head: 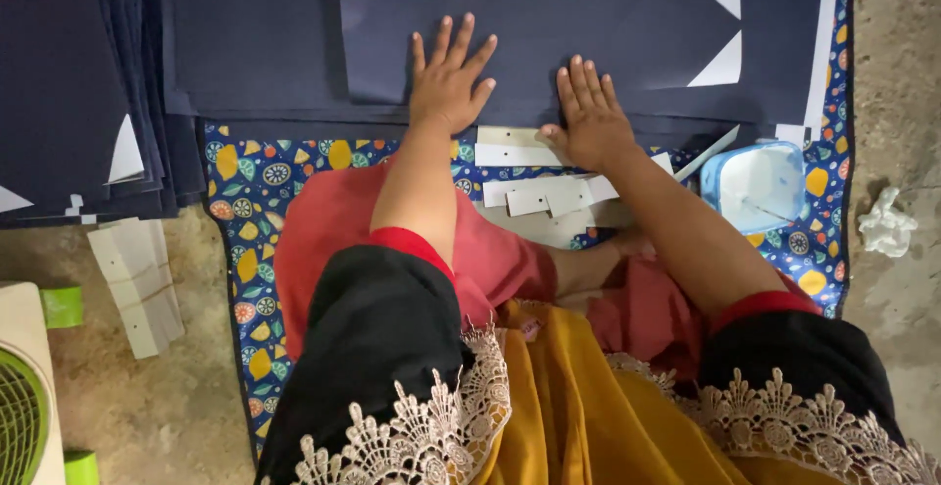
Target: The person sits on a mat and assembles paper products by applying a white paste to small rectangular inserts and adhering them to the edges of large dark blue sheets. They then fold the sheets over the inserts to secure them, repeating the process for multiple units.
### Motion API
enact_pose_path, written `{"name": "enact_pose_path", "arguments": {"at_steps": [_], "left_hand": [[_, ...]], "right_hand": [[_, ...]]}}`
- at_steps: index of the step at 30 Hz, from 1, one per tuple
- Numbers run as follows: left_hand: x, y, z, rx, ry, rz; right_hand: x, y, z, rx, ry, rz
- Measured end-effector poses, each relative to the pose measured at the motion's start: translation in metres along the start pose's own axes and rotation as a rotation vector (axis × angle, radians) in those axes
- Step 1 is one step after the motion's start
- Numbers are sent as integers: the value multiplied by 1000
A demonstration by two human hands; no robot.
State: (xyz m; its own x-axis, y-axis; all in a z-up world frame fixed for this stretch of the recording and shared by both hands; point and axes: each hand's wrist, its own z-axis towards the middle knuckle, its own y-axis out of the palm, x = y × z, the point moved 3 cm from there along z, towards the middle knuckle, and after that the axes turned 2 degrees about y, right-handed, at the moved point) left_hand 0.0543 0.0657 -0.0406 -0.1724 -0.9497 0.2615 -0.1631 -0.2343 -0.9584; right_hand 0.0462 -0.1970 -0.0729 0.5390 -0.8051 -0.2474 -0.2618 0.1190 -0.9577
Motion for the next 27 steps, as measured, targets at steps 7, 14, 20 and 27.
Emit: {"name": "enact_pose_path", "arguments": {"at_steps": [7, 14, 20, 27], "left_hand": [[-25, 1, -8, 60, -61, -10], [-50, -15, -15, 33, -207, -11], [-100, 0, -24, 335, -300, 26], [-137, -7, -35, 368, -657, 11]], "right_hand": [[-13, 2, 10, -72, 63, 14], [-18, -13, 10, -155, 79, 34], [-17, -18, 7, -178, 85, 51], [-11, -6, 4, -75, 51, 89]]}}
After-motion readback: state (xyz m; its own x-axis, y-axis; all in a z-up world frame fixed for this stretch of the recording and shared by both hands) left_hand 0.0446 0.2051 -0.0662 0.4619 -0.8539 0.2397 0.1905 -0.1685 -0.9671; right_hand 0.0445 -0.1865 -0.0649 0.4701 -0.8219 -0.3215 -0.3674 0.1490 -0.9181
